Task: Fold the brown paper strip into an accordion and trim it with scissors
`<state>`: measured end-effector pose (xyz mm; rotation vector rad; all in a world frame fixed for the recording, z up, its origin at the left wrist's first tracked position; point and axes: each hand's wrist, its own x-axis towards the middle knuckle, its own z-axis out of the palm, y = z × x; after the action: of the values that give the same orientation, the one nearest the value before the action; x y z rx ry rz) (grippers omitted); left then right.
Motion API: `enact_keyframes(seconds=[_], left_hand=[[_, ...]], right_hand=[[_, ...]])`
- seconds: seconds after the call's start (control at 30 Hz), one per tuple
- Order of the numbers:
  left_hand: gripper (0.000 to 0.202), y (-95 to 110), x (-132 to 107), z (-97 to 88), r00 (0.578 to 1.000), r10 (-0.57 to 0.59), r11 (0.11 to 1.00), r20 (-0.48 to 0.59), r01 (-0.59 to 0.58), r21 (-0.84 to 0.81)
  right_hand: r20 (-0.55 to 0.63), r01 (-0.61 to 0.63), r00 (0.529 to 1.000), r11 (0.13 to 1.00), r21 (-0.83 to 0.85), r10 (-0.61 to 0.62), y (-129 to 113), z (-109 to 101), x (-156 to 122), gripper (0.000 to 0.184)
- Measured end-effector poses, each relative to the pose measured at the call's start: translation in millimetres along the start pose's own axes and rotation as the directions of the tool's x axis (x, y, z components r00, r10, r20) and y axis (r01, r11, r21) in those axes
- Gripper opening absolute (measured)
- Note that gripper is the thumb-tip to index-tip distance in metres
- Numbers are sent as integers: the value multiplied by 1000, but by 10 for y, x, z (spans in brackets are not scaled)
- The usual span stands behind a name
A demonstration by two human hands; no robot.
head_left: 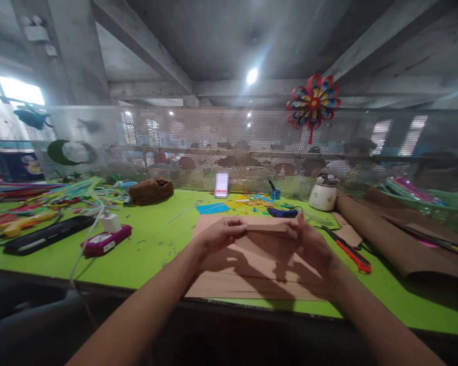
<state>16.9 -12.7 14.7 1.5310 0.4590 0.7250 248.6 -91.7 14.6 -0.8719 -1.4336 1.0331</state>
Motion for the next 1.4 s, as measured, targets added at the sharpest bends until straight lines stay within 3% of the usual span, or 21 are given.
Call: enact_keyframes(seconds=[0.07, 0.13, 0.23, 0.33, 0.47, 0.63, 0.7, 0.83, 0.93, 1.03, 1.17, 1.27, 1.4], left_hand=[[25, -14, -12, 57, 997, -49, 992, 52, 55, -111], [23, -33, -34, 118, 990, -86, 977, 115, 107, -184], [22, -64, -70, 198, 974, -135, 949, 184, 180, -258], [23, -99, -78, 233, 952, -175, 922, 251, 248, -299], [21, -150, -51, 224, 907, -227, 909, 354, 328, -257], [29, -185, -65, 260, 855, -300, 896, 423, 405, -183], [30, -172, -63, 251, 886, -292, 911, 360, 372, -178], [25, -65, -3, 105, 990, -138, 983, 27, 141, -116], [31, 36, 38, -5, 987, -22, 1000, -161, 22, 0], [37, 59, 40, 12, 995, 29, 955, -98, 1, 296], [32, -32, 20, 140, 998, 12, 730, 62, -51, 682], [28, -95, 17, 172, 992, -8, 638, 127, -93, 764], [26, -150, 45, 122, 988, 5, 602, 157, -129, 788]], right_hand=[[22, 3, 1000, 999, 48, -4, -53, 26, -34, 47], [166, 17, 986, 1000, 14, -19, -95, 73, -67, 48], [397, 73, 916, 997, -23, -58, -124, 149, -88, 56], [500, 102, 863, 994, -37, -70, -100, 183, -74, 46], [531, 112, 845, 992, -62, -62, -16, 173, -53, 25], [476, 130, 872, 992, -4, -112, 60, 142, -44, 27], [469, 144, 878, 987, -72, -94, 58, 113, -28, 25], [469, 149, 883, 932, -330, 24, 26, 36, 33, 29], [491, 210, 864, 807, -553, 112, 38, 17, 95, 33], [497, 247, 853, 713, -656, 162, 89, 49, 146, 32], [498, 253, 842, 665, -703, 207, 139, 95, 184, 31], [506, 263, 833, 645, -718, 223, 128, 94, 208, 29], [508, 269, 830, 631, -727, 231, 112, 102, 234, 30]])
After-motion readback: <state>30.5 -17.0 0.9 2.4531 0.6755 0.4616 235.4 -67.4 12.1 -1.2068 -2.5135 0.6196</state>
